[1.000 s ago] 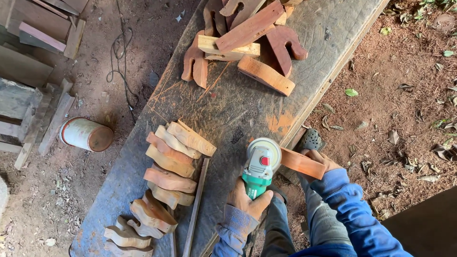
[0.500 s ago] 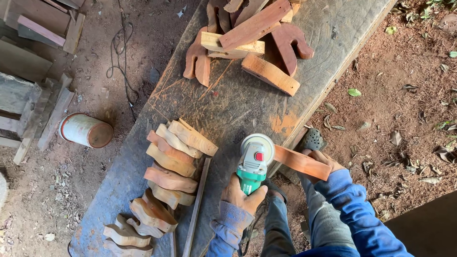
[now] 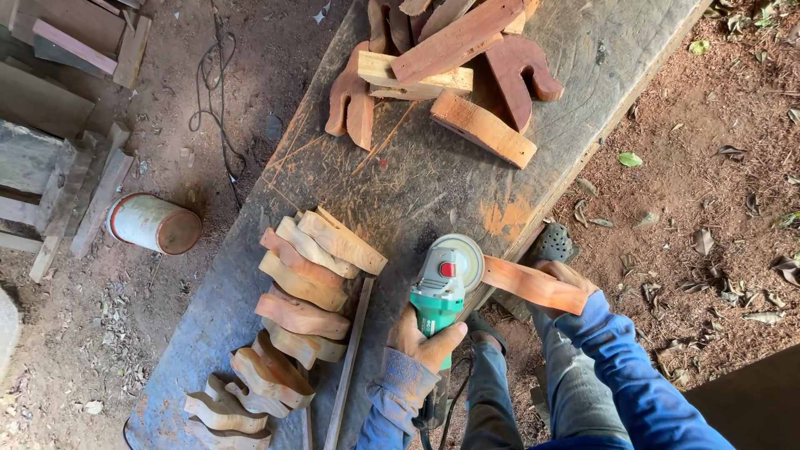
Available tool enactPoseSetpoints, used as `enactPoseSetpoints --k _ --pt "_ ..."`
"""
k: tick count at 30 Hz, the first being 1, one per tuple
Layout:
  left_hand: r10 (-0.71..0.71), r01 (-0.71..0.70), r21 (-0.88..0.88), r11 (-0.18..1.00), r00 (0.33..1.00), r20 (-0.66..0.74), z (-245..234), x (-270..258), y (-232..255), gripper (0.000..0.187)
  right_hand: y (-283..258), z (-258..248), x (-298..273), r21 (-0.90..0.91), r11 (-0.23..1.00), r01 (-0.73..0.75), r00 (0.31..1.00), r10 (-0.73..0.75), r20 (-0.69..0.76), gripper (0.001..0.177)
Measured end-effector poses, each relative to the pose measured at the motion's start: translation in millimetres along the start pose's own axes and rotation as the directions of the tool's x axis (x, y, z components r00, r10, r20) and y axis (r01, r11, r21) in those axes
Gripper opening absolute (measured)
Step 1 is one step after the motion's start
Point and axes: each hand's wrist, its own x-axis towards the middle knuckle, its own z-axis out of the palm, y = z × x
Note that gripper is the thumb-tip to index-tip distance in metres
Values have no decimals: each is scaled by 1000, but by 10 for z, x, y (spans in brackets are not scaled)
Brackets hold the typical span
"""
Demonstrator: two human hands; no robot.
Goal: The person uses a handheld electric sander to smooth the surfaces of several small, curved wooden pieces arranged on a workbench. They systematically sand each piece, turning them over to cover different sides, and then place the finished pieces into a separate pile on the table.
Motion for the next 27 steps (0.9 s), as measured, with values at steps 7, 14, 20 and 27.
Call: enactPoseSetpoints --k 7,14,20,27 --pt "-22 24 -63 998 999 35 -48 61 -21 44 372 232 50 12 997 -81 996 80 49 33" --pt "-48 48 6 999 999 -20 -55 77 -56 46 590 364 65 163 986 -46 994 30 101 52" --pt "-8 6 -78 997 1000 -24 -71 -17 5 49 616 347 89 99 994 41 995 -50 85 49" --pt "-85 64 -184 981 990 -112 -208 -558 -36 45 348 -20 -321 535 841 -78 992 11 127 57"
